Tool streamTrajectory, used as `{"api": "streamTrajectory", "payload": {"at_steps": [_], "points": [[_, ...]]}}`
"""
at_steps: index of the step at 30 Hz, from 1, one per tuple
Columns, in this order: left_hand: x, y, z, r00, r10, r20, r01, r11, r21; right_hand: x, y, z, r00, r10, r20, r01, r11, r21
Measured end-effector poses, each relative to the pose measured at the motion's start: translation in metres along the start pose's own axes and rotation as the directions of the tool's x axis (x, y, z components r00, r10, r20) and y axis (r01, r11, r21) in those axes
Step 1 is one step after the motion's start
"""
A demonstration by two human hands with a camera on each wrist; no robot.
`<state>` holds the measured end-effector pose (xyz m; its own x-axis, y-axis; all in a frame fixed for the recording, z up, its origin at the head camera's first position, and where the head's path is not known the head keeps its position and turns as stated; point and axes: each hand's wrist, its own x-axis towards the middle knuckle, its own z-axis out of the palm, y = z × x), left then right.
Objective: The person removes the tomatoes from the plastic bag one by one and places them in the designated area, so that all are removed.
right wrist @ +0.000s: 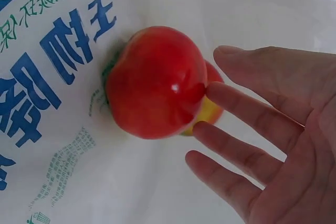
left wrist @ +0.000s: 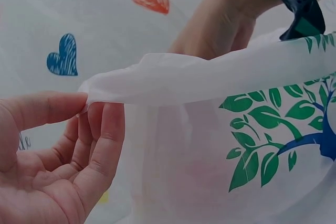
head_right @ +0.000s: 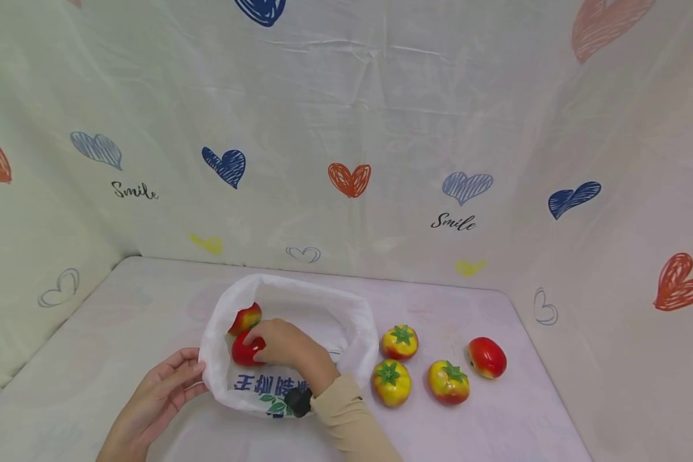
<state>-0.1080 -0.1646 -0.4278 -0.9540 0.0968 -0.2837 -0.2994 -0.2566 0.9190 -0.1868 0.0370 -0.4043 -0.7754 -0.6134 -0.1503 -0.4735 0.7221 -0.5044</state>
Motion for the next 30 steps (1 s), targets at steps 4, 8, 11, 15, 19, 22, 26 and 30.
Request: {"api": "streamTrajectory", "payload": {"at_steps": [4,8,11,15,19,22,26,30], "points": [[0.000,-0.001,0.000,1.000,0.013,0.010,-0.013,1.000,0.002,0.004,-0.003,0.002,1.000,-0.022,0.002,0.022,0.997,-0.072],[0.000,-0.002,-0.001,0.999,0.035,0.030,-0.035,0.999,0.004,0.006,-0.005,0.006,0.999,-0.039,-0.008,0.037,0.985,-0.169],[0.000,-0.003,-0.001,0.999,0.042,0.032,-0.042,0.999,0.006,0.007,-0.007,0.009,0.999,-0.033,-0.015,0.029,0.969,-0.243],[0.000,-0.003,-0.001,0.998,0.048,0.037,-0.048,0.999,0.007,0.012,-0.008,0.015,1.000,-0.012,-0.007,0.009,0.944,-0.328],[0.000,-0.003,-0.003,0.998,0.055,0.044,-0.055,0.998,0.008,0.019,-0.009,0.020,1.000,0.005,0.000,-0.004,0.927,-0.376],[0.001,-0.003,-0.003,0.998,0.053,0.046,-0.053,0.999,0.006,0.024,-0.010,0.026,1.000,0.011,0.012,-0.005,0.908,-0.418],[0.001,-0.003,-0.004,0.998,0.039,0.039,-0.039,0.999,0.006,0.029,-0.010,0.035,0.999,0.022,0.049,0.003,0.888,-0.459],[0.001,-0.004,-0.005,0.997,0.045,0.058,-0.045,0.999,-0.003,0.031,-0.010,0.039,0.997,0.050,0.060,-0.018,0.895,-0.446]]}}
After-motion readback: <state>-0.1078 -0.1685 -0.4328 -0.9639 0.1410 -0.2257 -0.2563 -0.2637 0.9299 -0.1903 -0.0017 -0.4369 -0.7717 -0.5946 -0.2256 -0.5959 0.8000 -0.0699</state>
